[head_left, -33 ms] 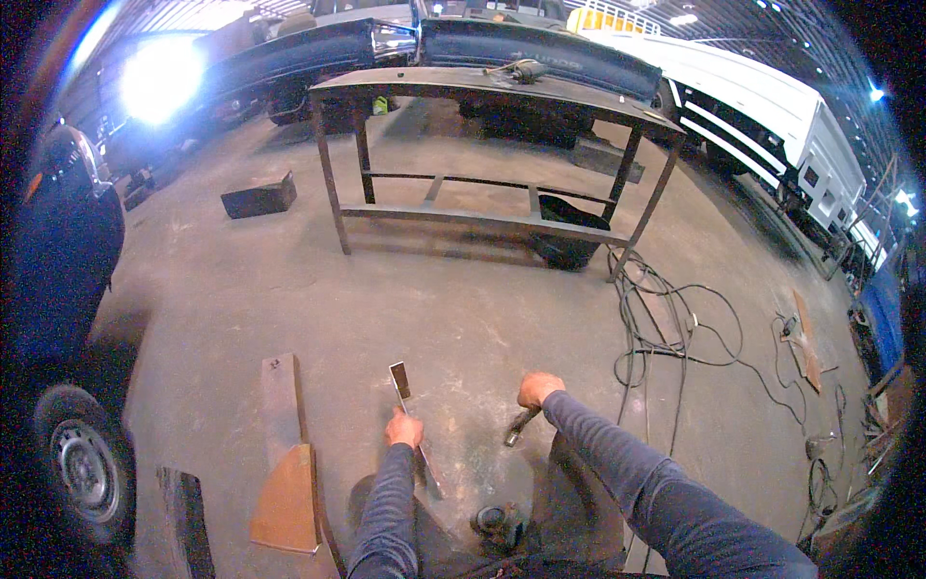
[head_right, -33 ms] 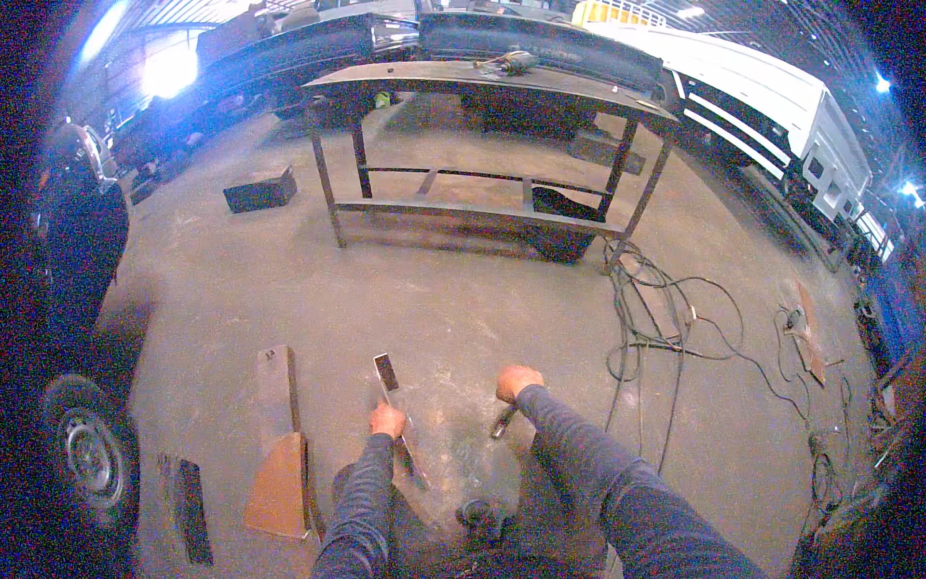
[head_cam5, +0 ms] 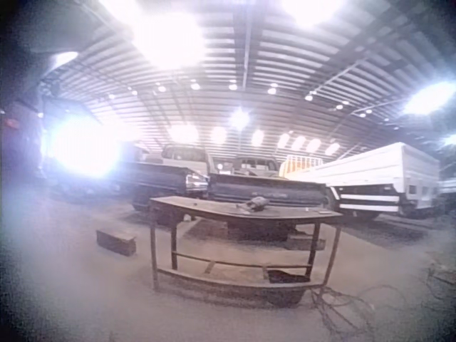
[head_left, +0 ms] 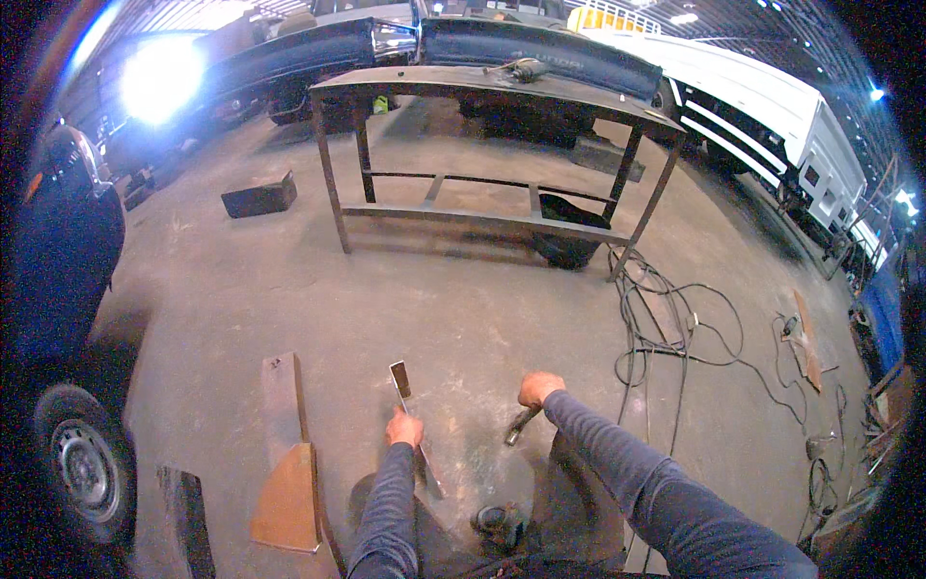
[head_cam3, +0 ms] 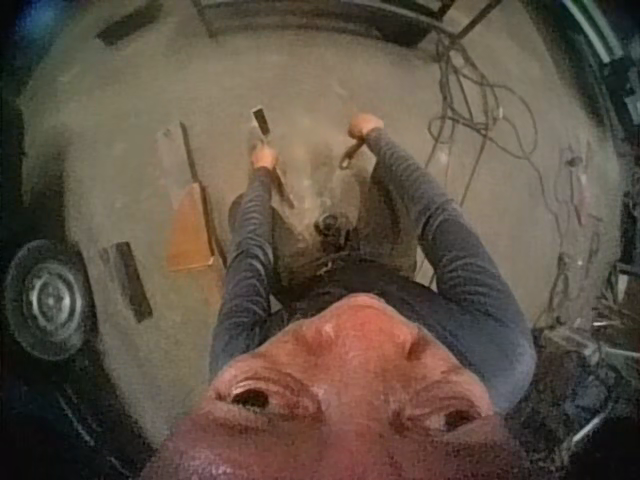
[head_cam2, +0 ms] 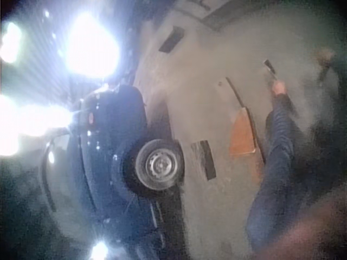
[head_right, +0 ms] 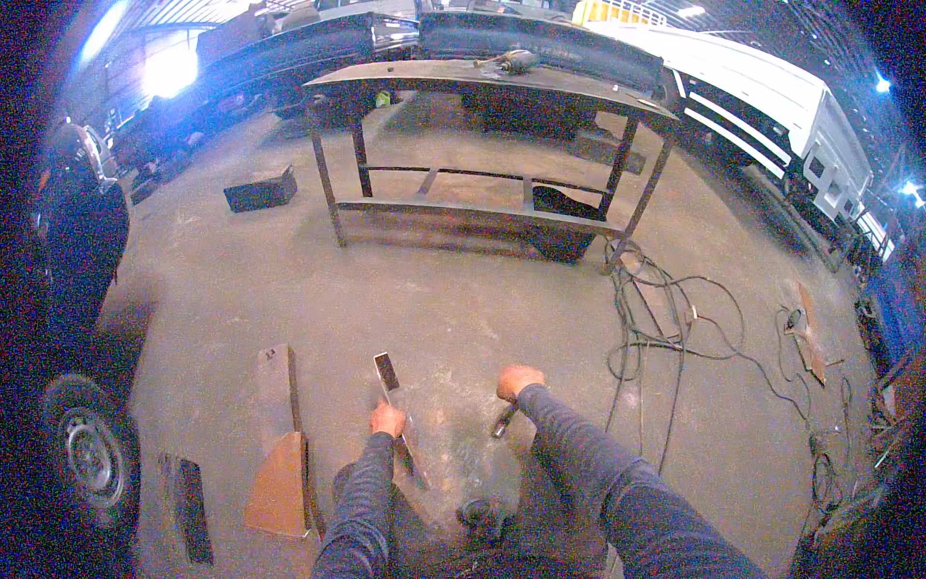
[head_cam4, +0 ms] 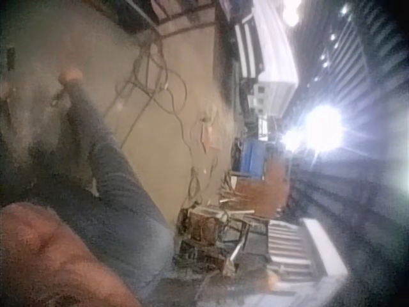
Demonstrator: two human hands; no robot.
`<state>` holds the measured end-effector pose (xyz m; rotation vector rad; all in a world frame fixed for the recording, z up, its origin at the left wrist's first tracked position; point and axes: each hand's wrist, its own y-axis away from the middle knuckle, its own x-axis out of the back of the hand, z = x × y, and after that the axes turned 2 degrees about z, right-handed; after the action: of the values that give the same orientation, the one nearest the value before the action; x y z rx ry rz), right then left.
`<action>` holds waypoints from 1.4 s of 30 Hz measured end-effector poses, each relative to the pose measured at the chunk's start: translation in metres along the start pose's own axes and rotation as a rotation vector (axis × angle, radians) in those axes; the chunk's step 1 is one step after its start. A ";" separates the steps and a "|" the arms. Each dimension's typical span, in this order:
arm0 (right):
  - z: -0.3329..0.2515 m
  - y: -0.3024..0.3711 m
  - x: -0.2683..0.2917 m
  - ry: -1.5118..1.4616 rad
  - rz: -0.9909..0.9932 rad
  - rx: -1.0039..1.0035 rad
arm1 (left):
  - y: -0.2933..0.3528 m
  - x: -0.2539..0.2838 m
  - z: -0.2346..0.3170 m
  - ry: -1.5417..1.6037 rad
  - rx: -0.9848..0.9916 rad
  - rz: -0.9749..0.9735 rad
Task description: The person kneels on the floor and uses a hammer to repeatedly strike a small metal bracket placed on a flat metal sheet. They adjust the bracket's position and orientation several times during the process.
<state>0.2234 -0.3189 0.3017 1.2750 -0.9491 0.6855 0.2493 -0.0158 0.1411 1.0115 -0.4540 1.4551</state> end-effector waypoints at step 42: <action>0.037 -0.040 0.028 0.011 -0.154 0.128 | 0.210 -0.132 0.037 -0.497 -0.085 -0.737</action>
<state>0.2633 -0.3651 0.3085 1.4395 -0.7986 0.6403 0.0464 -0.1612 0.1170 1.2950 -0.4240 0.5198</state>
